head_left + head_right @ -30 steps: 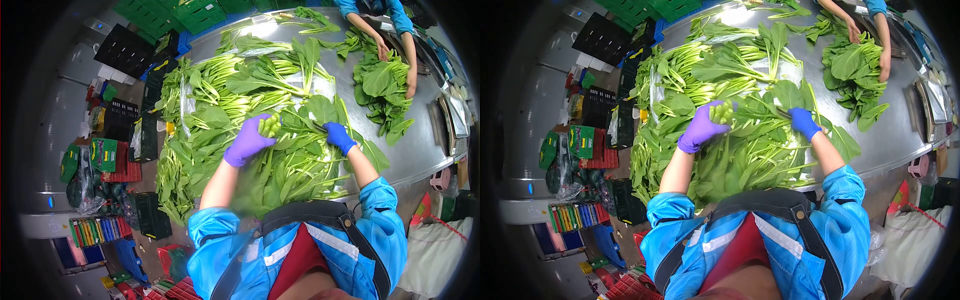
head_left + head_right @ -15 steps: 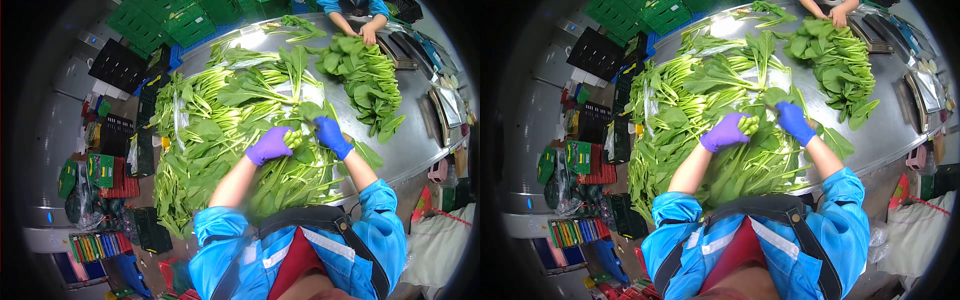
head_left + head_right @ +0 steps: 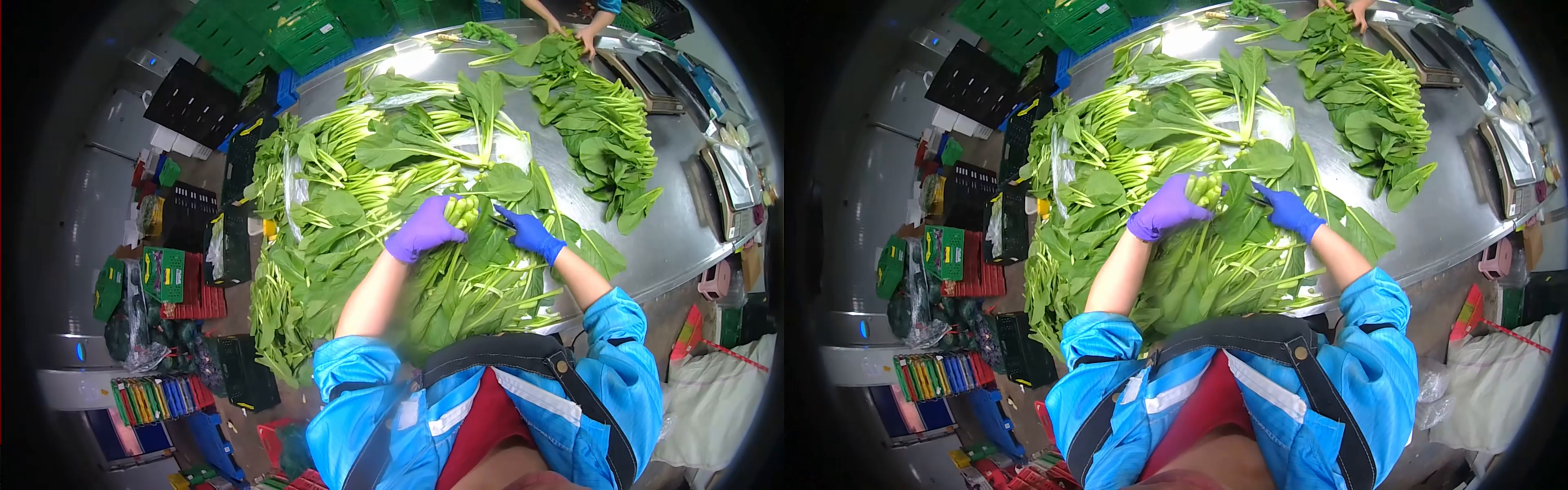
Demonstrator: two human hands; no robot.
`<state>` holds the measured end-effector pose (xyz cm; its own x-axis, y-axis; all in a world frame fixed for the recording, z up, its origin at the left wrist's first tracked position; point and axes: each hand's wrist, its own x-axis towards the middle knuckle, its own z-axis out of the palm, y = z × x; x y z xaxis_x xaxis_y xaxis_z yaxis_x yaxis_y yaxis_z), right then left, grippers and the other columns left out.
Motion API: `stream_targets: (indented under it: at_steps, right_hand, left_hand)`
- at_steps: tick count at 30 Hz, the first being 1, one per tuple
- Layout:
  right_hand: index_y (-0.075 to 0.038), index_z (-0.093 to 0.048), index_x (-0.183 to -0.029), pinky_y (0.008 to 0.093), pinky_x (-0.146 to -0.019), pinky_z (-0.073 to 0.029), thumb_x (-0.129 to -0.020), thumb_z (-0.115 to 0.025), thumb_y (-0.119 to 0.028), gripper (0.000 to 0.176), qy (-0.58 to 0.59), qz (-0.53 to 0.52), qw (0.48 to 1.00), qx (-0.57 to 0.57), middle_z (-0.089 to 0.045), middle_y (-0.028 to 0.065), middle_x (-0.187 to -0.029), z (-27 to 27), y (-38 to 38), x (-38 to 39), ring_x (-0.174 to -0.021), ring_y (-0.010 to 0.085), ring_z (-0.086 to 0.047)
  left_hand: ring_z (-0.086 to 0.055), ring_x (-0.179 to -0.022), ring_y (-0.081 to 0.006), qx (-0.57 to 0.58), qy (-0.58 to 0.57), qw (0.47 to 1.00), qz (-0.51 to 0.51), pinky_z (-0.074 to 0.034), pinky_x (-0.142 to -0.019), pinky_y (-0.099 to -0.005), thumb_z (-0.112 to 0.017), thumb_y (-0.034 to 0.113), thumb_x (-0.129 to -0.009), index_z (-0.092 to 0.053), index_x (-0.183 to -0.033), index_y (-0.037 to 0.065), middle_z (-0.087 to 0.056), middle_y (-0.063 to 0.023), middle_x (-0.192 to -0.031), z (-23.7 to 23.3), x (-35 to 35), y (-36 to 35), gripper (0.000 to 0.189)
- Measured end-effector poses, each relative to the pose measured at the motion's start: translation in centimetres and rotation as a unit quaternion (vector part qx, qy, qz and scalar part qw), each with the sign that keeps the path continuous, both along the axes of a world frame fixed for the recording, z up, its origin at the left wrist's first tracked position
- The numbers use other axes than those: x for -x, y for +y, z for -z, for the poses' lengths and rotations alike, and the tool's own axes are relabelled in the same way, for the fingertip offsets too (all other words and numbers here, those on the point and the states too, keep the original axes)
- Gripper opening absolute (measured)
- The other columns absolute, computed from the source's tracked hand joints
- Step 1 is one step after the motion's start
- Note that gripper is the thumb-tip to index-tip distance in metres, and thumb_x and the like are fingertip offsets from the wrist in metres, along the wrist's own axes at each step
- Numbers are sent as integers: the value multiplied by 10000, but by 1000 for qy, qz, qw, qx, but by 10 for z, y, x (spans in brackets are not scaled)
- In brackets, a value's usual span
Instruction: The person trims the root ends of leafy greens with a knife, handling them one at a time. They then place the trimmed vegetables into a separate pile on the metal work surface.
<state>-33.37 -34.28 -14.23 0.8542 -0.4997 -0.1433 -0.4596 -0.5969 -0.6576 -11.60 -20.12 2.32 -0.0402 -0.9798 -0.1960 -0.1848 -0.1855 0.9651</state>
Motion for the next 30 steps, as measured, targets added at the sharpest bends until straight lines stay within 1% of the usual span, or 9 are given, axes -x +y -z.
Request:
stream_targets:
  at_steps: [2, 6, 11, 14, 19, 22, 24, 26, 30]
  right_hand:
    - [-256, -287, -1417, 443, -734, -488, -676, -643, -66, 844, 70, -7, 997, 9, -617, 245, -955, -24, 8, -5, -824, 405, -605]
    - [-197, -305, -1418, 339, -671, -492, -683, -653, -82, 822, -158, 32, 979, -127, -658, 145, -882, -125, 14, -13, -665, 246, -610]
    - [-150, -445, -1342, 267, -622, -456, -707, -643, -76, 670, -228, -28, 973, 13, -650, 75, -914, -243, 33, -35, -692, 106, -560]
    - [-105, -544, -1245, 239, -624, -448, -763, -672, -92, 499, -290, 24, 957, -16, -651, 44, -1003, -249, 18, -50, -734, 79, -563]
    - [-42, -460, -1313, 234, -784, -470, -781, -687, -117, 584, -415, 84, 889, -173, -579, 53, -1184, -207, -12, -54, -1044, 110, -535]
    - [-39, -430, -1338, 274, -886, -429, -785, -706, -273, 661, -230, 72, 928, -283, -571, 100, -1188, -192, -12, -32, -1063, 141, -525]
    - [27, -349, -1363, 302, -972, -376, -763, -716, -337, 792, -250, 89, 912, -314, -529, 134, -1238, -138, -4, -30, -1104, 179, -502]
    - [59, -326, -1356, 303, -968, -384, -731, -750, -289, 832, -196, 143, 931, -271, -507, 147, -1253, -128, 16, -28, -1112, 185, -495]
    - [42, -440, -1279, 299, -933, -413, -677, -786, -149, 720, -327, 174, 869, -328, -560, 121, -1179, -119, 12, -31, -1053, 187, -541]
  left_hand:
    - [-566, -872, -127, -1, -16, 1000, 0, -448, -837, -277, -683, 7, -602, -622, -1045, 7, -625, -28, -964, -5, -2, 5, 447]
    - [-559, -877, -117, 21, -20, 1000, 4, -439, -846, -269, -680, 1, -595, -611, -1075, 7, -620, -18, -958, -26, -8, 11, 485]
    - [-560, -849, -104, 91, 75, 993, -19, -453, -797, -263, -708, 3, -577, -596, -1036, 27, -612, -11, -909, -59, 14, -2, 473]
    - [-567, -764, -117, 85, 210, 969, -99, -463, -728, -261, -679, 42, -602, -597, -977, 35, -598, -9, -831, -67, 11, -16, 383]
    - [-622, -794, -177, 72, 311, 941, -111, -513, -749, -300, -630, 31, -671, -600, -1004, 6, -637, -59, -872, -65, 5, -42, 336]
    - [-634, -812, -205, 41, 394, 906, -147, -523, -764, -322, -606, 30, -713, -598, -1019, -8, -648, -78, -900, -52, -2, -61, 309]
    - [-638, -807, -217, 25, 422, 894, -150, -526, -765, -339, -596, 38, -742, -600, -1023, -5, -651, -90, -894, -24, -6, -84, 284]
    - [-626, -897, -232, 0, 465, 850, -250, -500, -861, -361, -555, 54, -774, -597, -1073, 5, -638, -103, -1013, -9, 5, -101, 306]
    - [-628, -890, -225, -33, 512, 833, -208, -501, -853, -361, -561, 71, -808, -594, -1072, 15, -640, -93, -994, 2, 32, -135, 272]
